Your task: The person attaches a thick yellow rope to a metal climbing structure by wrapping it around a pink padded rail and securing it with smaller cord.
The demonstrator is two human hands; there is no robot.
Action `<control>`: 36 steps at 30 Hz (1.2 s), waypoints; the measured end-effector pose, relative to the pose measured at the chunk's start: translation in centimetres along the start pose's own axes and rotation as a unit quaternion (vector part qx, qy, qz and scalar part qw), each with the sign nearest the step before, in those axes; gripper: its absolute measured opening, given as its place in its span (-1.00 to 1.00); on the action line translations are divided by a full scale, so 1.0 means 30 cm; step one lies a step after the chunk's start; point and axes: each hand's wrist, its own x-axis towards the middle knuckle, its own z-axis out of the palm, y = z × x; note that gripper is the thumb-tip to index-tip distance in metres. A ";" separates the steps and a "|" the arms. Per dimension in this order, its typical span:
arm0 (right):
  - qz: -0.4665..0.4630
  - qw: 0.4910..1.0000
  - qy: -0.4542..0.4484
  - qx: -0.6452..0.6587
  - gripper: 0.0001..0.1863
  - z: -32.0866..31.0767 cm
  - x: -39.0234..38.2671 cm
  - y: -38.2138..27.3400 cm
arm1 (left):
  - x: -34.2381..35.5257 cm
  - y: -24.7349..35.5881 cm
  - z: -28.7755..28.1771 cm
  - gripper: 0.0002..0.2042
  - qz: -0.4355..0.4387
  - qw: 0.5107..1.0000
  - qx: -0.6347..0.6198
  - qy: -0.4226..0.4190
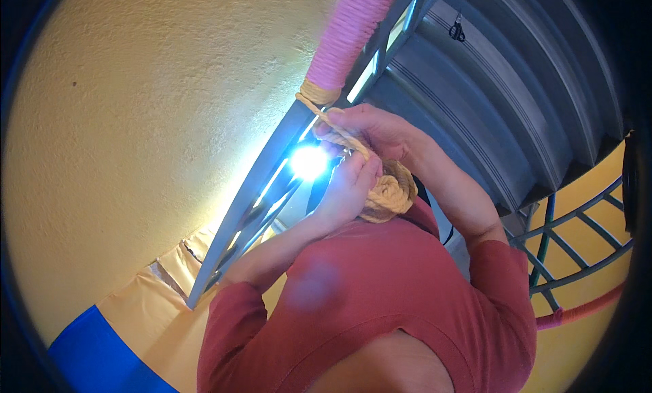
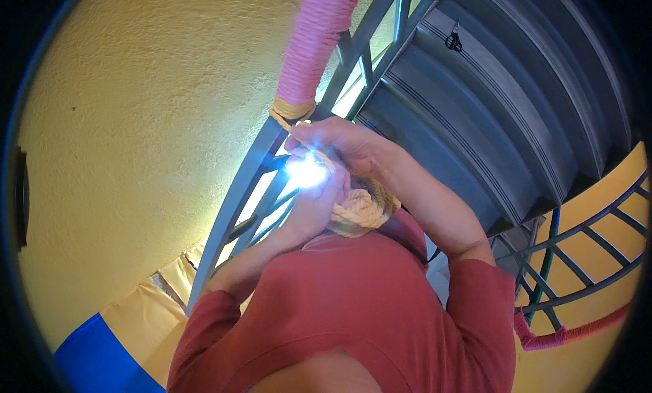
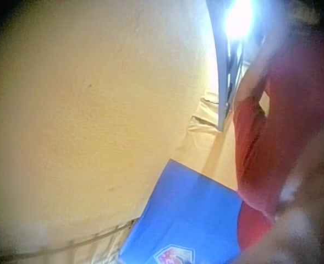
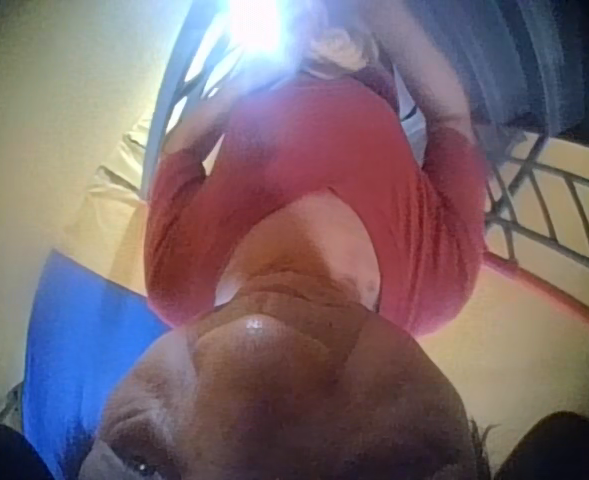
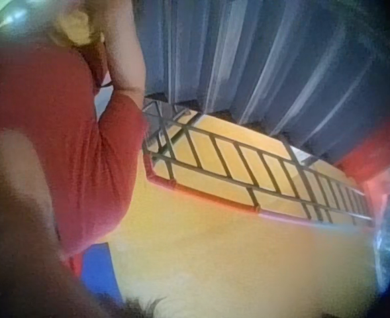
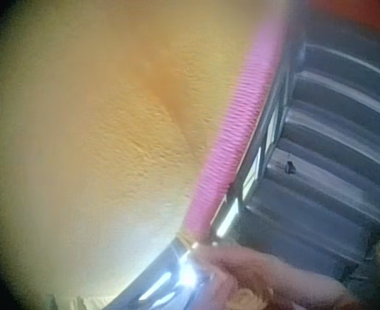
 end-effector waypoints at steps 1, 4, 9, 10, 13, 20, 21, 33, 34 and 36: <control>-0.014 1.000 0.024 -0.013 -0.69 0.033 0.006 -0.002 | 0.000 -0.001 -0.007 -0.76 -0.004 1.000 -0.013 -0.008; -0.044 0.992 0.079 0.087 -0.72 0.064 0.007 0.024 | -0.011 -0.010 -0.025 -0.77 -0.023 0.998 -0.062 -0.018; -0.050 0.962 -0.043 0.264 -0.70 0.060 0.086 0.039 | -0.020 0.003 -0.082 -0.68 -0.038 0.998 -0.052 -0.017; -0.065 0.952 -0.068 0.293 -0.70 0.054 0.100 0.041 | -0.013 0.013 -0.094 -0.65 -0.019 0.996 -0.078 -0.033; -0.076 0.961 0.030 0.266 -0.74 0.088 0.078 0.056 | -0.018 0.013 -0.119 -0.63 -0.034 0.997 -0.036 -0.063; -0.166 0.980 0.109 0.012 -0.77 -0.012 0.062 0.146 | 0.040 -0.094 -0.139 -0.60 -0.190 0.965 -0.103 -0.147; -0.182 0.976 0.121 -0.022 -0.77 -0.026 0.060 0.149 | 0.057 -0.088 -0.135 -0.61 -0.224 0.956 -0.120 -0.145; -0.335 0.826 0.312 -0.329 -0.63 -0.159 0.146 0.114 | 0.202 -0.110 -0.057 -0.83 -0.235 0.937 -0.253 0.051; -0.336 0.841 0.307 -0.294 -0.68 -0.164 0.155 0.116 | 0.209 -0.121 -0.068 -0.83 -0.234 0.936 -0.258 0.044; -0.334 0.867 0.291 -0.227 -0.77 -0.160 0.164 0.112 | 0.220 -0.149 -0.094 -0.83 -0.228 0.934 -0.272 0.032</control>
